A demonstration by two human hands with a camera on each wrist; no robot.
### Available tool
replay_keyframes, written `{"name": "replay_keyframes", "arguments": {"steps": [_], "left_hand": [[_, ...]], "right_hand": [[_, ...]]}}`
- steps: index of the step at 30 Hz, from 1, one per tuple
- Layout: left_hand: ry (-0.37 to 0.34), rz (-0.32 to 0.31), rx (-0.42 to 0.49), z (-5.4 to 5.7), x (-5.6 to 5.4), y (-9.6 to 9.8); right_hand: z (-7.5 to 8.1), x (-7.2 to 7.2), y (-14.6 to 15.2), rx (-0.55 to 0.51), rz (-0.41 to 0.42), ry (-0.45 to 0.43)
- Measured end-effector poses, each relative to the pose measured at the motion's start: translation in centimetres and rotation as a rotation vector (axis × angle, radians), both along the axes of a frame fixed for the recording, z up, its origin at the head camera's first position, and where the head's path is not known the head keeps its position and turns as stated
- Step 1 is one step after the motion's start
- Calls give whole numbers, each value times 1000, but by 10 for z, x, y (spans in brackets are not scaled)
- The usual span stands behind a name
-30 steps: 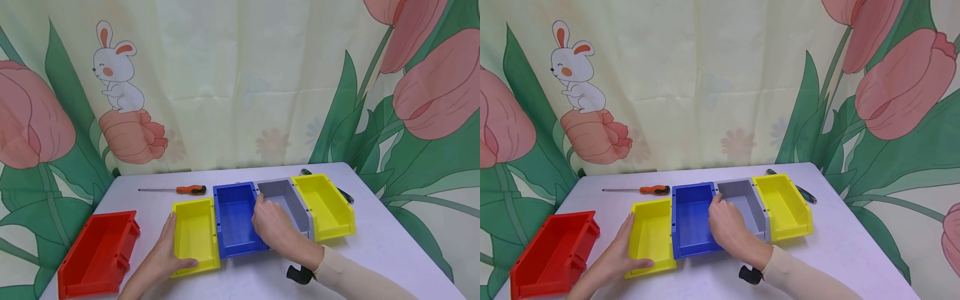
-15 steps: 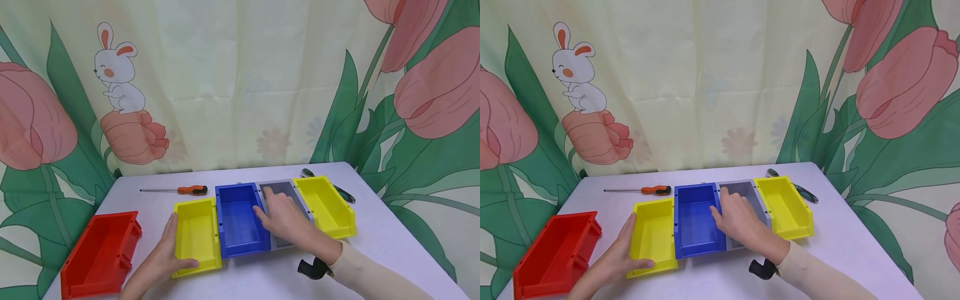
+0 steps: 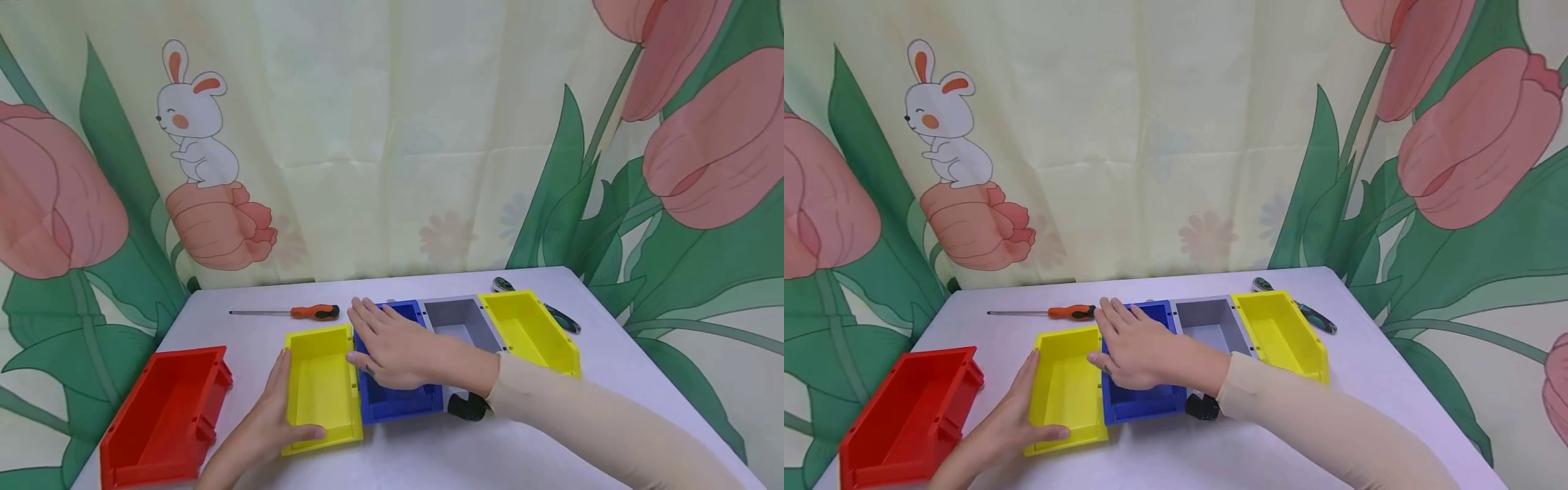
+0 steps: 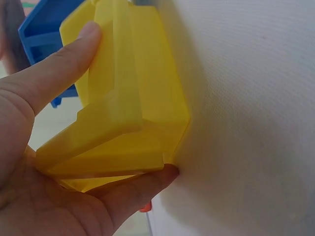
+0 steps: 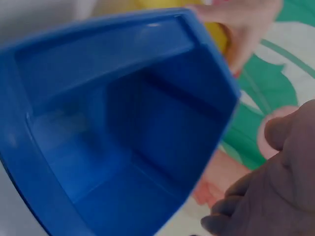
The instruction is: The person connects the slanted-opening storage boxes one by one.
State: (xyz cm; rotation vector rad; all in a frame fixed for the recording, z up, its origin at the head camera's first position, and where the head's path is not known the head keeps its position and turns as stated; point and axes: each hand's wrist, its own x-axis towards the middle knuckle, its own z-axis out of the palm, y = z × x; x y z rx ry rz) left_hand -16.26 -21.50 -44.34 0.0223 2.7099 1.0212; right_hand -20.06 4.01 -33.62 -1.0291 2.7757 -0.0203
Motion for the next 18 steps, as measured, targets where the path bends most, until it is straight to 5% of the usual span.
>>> {"name": "replay_keyframes", "arguments": {"steps": [8, 18], "left_hand": [[0, -4, 7, -1, 0, 3], [2, -7, -7, 2, 2, 0]], "right_hand": [[-14, -1, -6, 71, -56, -57], [-16, 0, -1, 58, 19, -81]]}}
